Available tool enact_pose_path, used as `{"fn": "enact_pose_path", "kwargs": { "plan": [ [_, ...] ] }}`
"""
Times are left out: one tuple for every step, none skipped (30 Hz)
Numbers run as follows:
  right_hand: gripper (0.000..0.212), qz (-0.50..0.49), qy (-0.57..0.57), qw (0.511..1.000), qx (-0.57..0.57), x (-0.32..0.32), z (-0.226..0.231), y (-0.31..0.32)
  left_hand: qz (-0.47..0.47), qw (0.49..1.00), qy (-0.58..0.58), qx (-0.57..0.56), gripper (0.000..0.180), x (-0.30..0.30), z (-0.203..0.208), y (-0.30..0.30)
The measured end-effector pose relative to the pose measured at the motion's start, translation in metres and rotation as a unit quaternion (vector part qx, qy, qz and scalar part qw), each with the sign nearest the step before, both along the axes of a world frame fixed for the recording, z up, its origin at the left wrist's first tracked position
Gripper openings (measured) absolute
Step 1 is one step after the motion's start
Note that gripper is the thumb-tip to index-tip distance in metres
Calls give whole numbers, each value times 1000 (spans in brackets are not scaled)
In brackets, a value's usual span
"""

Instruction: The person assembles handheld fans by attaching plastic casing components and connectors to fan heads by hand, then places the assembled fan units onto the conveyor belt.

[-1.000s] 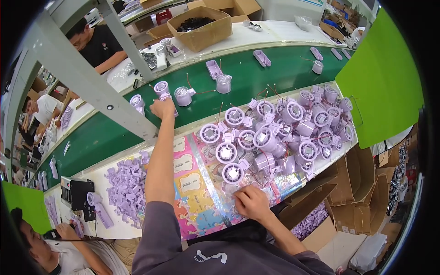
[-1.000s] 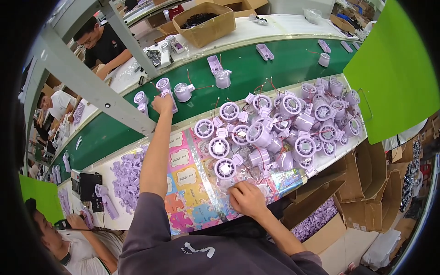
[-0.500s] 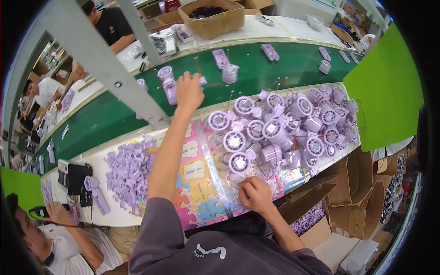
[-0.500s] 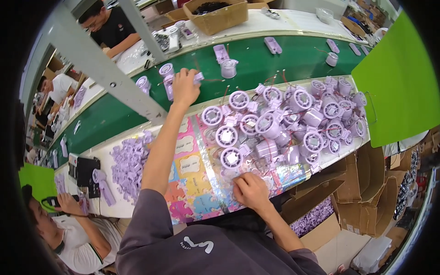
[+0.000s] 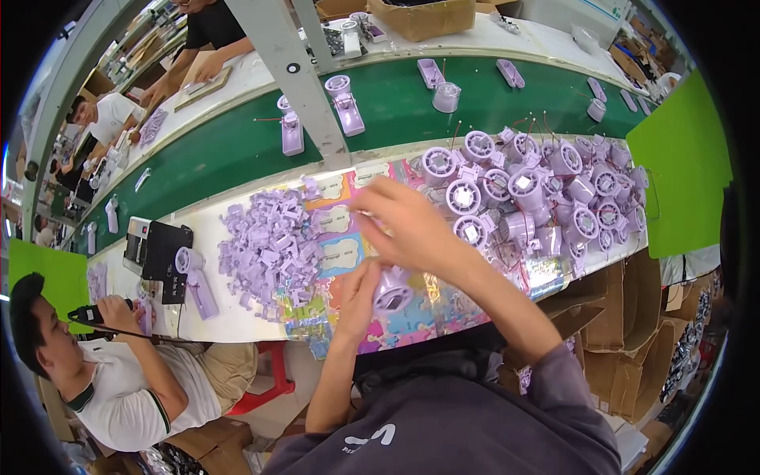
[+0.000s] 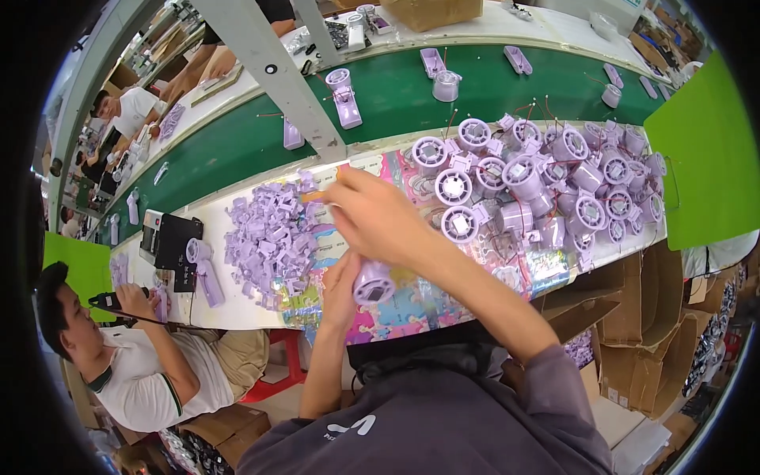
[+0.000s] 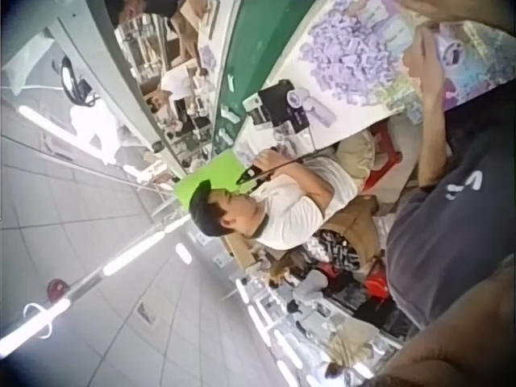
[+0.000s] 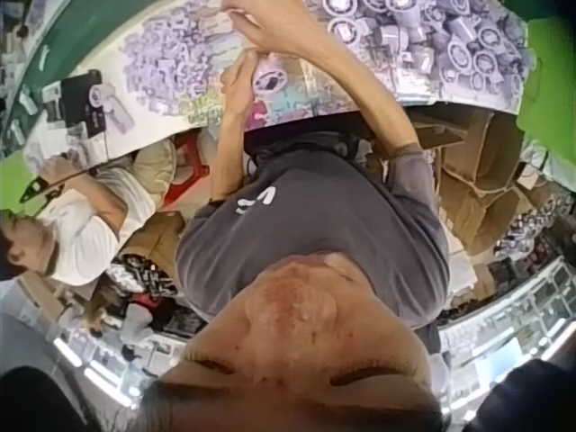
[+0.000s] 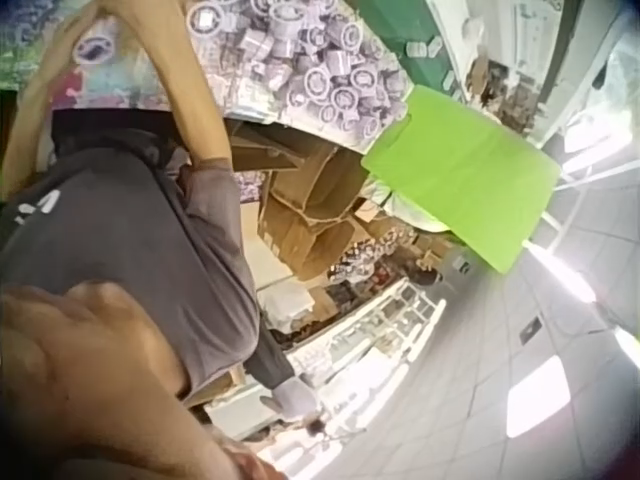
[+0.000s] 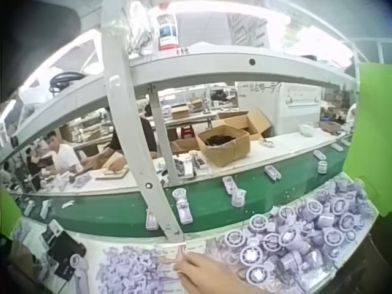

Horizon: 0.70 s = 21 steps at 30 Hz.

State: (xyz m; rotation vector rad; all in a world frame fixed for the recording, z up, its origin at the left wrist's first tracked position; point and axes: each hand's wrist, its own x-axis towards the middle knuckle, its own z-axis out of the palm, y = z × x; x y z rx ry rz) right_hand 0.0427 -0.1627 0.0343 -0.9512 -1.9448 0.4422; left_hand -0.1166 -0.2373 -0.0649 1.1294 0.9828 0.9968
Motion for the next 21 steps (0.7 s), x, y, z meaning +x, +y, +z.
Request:
{"fn": "enact_pose_path", "kwargs": {
  "plan": [
    [16,27,-67,997,14,-12,-12,19,7,998,-53,-24,31,-6,-2,-9],
    [16,38,-136,990,-13,-23,-24,37,31,996,-59,-55,35,-7,3,-17],
    [18,52,-201,977,-40,-37,-37,50,29,996,-58,-53,35,-12,0,-23],
    [18,50,-200,978,-38,-49,-52,59,29,993,-109,-46,36,-17,-6,-27],
    [18,51,-226,973,-5,-57,-69,68,24,986,-161,-40,37,-20,-13,-27],
    [18,56,-249,966,27,-65,-81,75,18,988,-142,-62,46,-23,-17,-28],
    [18,56,-249,967,28,-71,-88,78,18,988,-141,-62,46,-27,-22,-30],
    [20,46,-272,961,40,-74,-95,81,-3,992,-125,-32,49,-32,-27,-33],
    [21,39,-294,954,52,-78,-96,82,-21,994,-109,-4,54,-35,-26,-34],
    [21,40,-295,953,52,-77,-96,83,-20,994,-110,-4,54,-36,-26,-33],
    [22,22,-296,953,55,-74,-97,85,-7,985,-156,-67,55,-37,-25,-31],
    [23,7,-298,953,58,-71,-92,85,8,971,-202,-129,57,-37,-23,-30],
    [23,8,-300,952,58,-67,-87,85,10,967,-224,-119,54,-36,-21,-30],
    [23,-22,-283,959,15,-62,-82,86,10,967,-226,-120,54,-34,-18,-29],
    [23,-54,-267,962,-27,-55,-73,84,22,960,-243,-140,51,-31,-11,-28],
    [23,-54,-269,961,-29,-50,-66,80,36,952,-259,-160,49,-30,-6,-27],
    [29,-87,-193,977,-26,-44,-58,76,36,951,-260,-162,49,-29,-4,-25],
    [36,-119,-116,986,-22,-37,-49,71,54,951,-257,-165,47,-27,-3,-24],
    [36,-117,-118,986,-23,-29,-36,60,73,950,-254,-166,45,-27,-2,-23],
    [36,-45,-38,998,-12,-23,-23,45,98,949,-249,-168,43,-30,-4,-22],
    [37,24,42,999,-2,-16,-17,31,102,948,-250,-169,43,-31,-5,-21]
  ]
}}
